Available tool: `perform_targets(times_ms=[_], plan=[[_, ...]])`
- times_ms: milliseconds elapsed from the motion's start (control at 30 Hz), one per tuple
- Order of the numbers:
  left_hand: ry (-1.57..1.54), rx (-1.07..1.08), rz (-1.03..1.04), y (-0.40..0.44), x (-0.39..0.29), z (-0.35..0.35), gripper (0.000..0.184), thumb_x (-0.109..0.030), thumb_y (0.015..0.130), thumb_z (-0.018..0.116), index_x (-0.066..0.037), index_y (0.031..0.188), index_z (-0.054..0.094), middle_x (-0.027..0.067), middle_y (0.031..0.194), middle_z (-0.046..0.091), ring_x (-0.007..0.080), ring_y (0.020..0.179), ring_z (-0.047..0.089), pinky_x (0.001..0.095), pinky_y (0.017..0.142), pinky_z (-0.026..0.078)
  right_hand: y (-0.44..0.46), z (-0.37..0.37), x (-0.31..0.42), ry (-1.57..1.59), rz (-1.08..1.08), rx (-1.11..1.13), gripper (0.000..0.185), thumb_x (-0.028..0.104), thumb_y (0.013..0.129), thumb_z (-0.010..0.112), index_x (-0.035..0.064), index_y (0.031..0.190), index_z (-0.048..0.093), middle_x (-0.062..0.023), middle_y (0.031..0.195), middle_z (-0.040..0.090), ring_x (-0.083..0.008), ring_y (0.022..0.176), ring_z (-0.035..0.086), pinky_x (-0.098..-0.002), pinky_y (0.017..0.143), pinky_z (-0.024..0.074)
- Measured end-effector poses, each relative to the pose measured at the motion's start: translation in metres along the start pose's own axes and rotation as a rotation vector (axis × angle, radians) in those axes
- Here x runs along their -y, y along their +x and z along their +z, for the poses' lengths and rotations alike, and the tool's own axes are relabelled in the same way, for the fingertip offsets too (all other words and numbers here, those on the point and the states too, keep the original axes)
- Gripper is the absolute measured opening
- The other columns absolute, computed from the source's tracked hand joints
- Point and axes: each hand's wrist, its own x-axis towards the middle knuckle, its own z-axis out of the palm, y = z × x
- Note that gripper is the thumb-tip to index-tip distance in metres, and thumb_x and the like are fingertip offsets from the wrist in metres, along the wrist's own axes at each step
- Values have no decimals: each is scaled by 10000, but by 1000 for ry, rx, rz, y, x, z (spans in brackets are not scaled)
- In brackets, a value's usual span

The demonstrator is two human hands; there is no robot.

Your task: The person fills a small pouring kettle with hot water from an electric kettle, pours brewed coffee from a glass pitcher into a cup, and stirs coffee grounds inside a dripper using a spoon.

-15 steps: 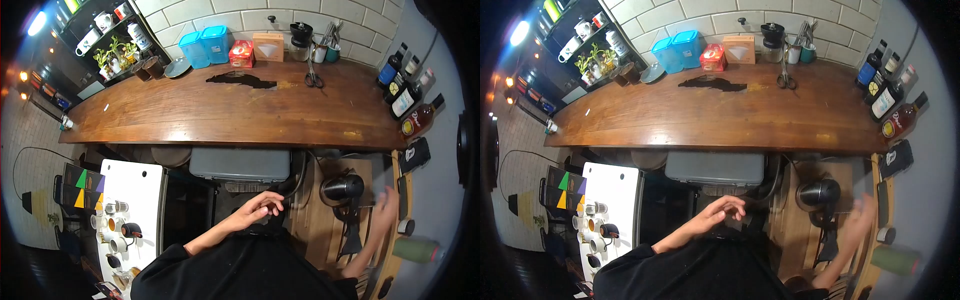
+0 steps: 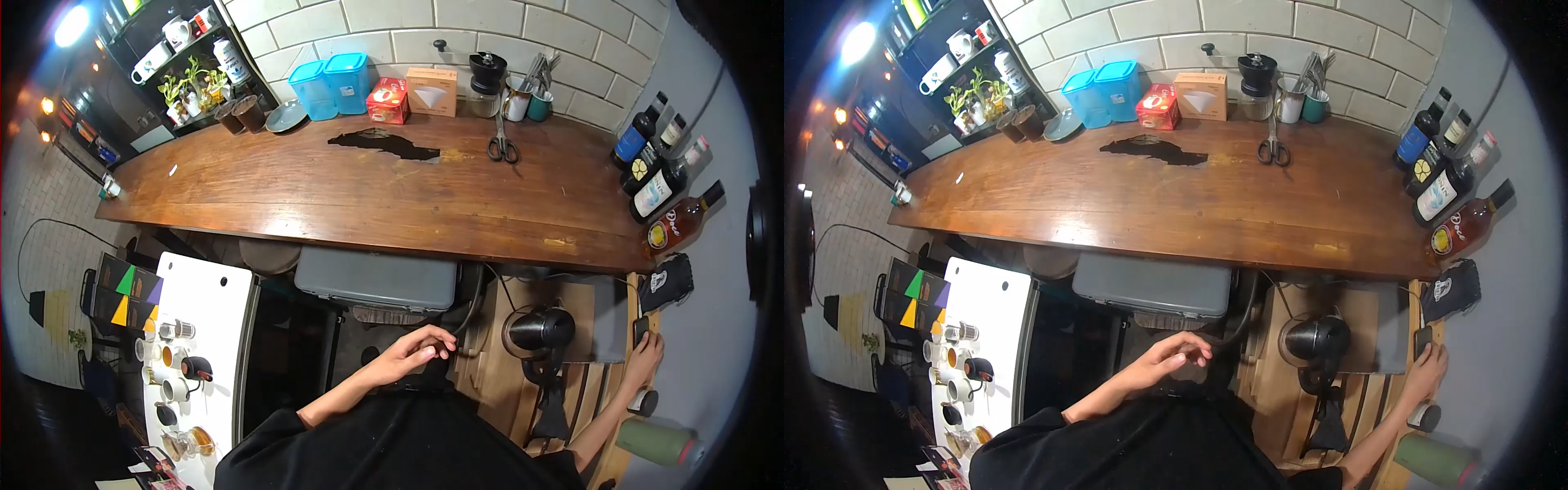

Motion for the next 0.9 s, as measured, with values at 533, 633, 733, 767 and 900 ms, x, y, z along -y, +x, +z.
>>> perform_targets(times_ms=[533, 633, 733, 767, 900], plan=[[67, -76, -37, -8, -12, -12, 479, -388, 1081, 514, 3, 1358, 531, 108, 1264, 599, 195, 1145, 587, 371, 1041, 456, -30, -22, 18, 374, -10, 167, 432, 94, 1057, 469, 51, 1484, 511, -186, 1495, 515, -380, 1395, 457, -454, 1164, 360], [84, -79, -36, -9, -14, -15, 480, -391, 1082, 511, 2, 1358, 532, 107, 1264, 598, 195, 1148, 586, 371, 1041, 454, -32, -31, 17, 462, 22, 230, 524, -42, 1012, 412, 66, 1521, 474, -166, 1571, 454, -348, 1460, 408, -433, 1213, 310], [88, -76, -41, -8, -17, -19, 480, -390, 1083, 509, 0, 1361, 530, 107, 1264, 596, 195, 1149, 585, 371, 1043, 449, -30, -33, 9, 518, 1, 293, 622, -125, 960, 376, 74, 1545, 446, -157, 1597, 426, -332, 1490, 378, -413, 1226, 289], [82, -69, -26, -8, -15, -22, 477, -388, 1084, 508, -1, 1362, 529, 106, 1265, 595, 194, 1150, 583, 370, 1043, 447, -30, -33, 7, 510, -1, 305, 677, -154, 931, 360, 101, 1553, 447, -156, 1604, 423, -325, 1494, 380, -391, 1218, 293], [46, -41, 19, -4, -11, -24, 430, -349, 1098, 497, -24, 1377, 531, 69, 1250, 595, 150, 1131, 578, 317, 1007, 439, -30, -36, 12, 540, 33, 317, 701, -176, 920, 348, 121, 1542, 477, -153, 1604, 433, -326, 1500, 381, -372, 1216, 291]])
